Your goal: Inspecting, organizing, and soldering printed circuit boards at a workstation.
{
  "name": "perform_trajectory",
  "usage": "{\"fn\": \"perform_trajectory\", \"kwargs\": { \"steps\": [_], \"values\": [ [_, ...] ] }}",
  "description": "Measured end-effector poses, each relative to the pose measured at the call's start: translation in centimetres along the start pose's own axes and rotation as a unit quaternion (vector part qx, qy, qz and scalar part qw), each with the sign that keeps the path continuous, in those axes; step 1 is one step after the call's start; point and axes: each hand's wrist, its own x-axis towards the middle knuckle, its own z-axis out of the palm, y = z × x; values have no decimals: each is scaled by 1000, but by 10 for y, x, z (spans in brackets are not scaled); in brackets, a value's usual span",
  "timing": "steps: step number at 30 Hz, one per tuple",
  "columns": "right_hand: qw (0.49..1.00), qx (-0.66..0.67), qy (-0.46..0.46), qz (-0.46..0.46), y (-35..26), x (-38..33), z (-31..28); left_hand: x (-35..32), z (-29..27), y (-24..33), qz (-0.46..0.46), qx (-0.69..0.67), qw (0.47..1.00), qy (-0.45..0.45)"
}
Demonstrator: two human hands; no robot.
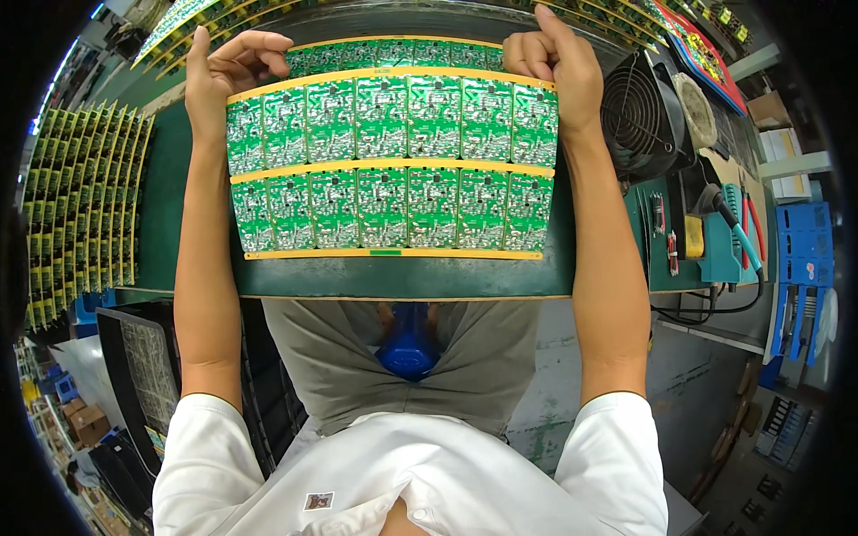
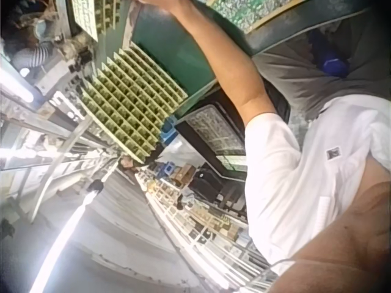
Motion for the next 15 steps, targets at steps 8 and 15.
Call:
{"fn": "perform_trajectory", "kwargs": {
  "steps": [8,15],
  "values": [
    [998,-23,52,-1,0,-3,5,2,-4,-1,16,2,1000,-6],
    [999,-10,36,11,0,-2,2,1,-5,-4,39,1,999,-9]
  ]
}}
